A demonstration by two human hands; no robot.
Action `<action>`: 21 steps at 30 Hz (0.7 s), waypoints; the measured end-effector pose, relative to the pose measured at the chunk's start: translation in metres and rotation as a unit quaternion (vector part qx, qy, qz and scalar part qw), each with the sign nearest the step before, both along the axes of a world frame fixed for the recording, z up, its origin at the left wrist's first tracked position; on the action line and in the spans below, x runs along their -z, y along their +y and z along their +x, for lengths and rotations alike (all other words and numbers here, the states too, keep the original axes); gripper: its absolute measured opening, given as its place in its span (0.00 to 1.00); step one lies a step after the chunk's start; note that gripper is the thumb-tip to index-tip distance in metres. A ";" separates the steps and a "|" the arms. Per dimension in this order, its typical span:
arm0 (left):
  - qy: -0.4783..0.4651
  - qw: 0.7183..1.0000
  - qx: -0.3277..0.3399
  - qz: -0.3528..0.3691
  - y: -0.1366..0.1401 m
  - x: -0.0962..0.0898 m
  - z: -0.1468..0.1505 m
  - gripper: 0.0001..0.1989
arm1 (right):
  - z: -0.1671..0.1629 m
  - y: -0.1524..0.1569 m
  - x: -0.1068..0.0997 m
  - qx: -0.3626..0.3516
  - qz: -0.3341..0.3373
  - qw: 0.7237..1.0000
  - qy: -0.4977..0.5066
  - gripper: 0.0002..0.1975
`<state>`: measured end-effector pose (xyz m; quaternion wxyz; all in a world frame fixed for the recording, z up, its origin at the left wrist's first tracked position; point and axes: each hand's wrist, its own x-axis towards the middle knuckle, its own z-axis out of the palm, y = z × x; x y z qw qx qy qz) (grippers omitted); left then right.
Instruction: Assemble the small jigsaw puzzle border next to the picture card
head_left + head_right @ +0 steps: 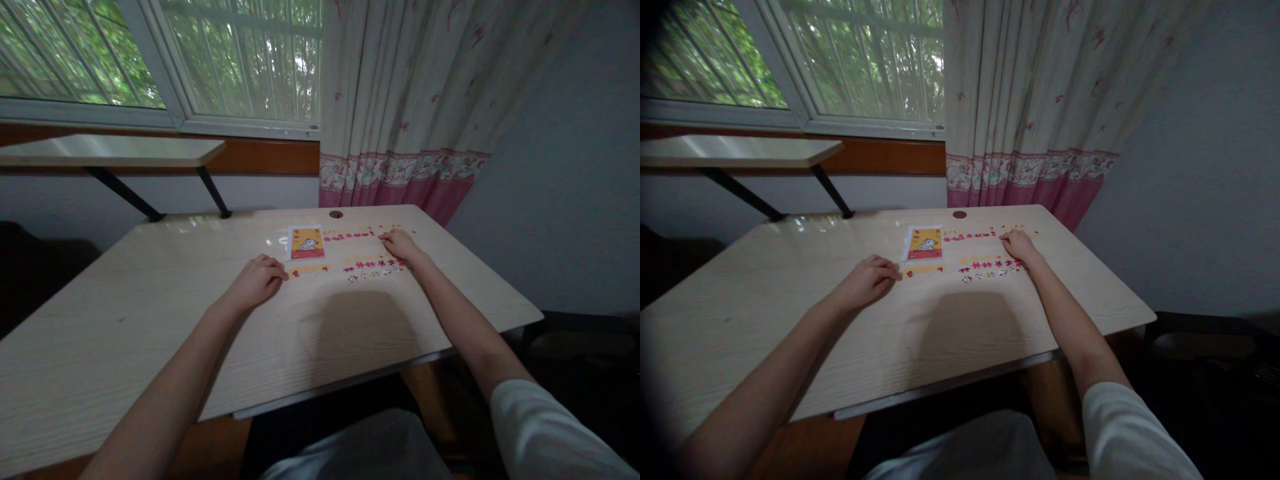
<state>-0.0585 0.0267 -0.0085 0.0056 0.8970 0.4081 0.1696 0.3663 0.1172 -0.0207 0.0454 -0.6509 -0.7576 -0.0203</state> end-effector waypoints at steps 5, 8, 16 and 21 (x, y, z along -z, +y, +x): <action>0.000 1.000 -0.006 0.004 0.000 0.001 -0.001 0.14 | 0.000 0.000 0.000 0.000 -0.002 1.000 0.010 0.19; -0.002 1.000 -0.015 0.007 0.000 0.003 -0.001 0.15 | 0.000 0.000 0.000 0.000 -0.002 1.000 0.011 0.19; -0.001 1.000 0.000 0.013 0.002 0.005 -0.001 0.17 | -0.002 -0.001 0.001 -0.001 0.004 1.000 0.016 0.19; -0.006 1.000 0.003 0.012 0.003 0.007 -0.001 0.17 | -0.007 -0.003 0.001 -0.002 0.015 1.000 0.006 0.22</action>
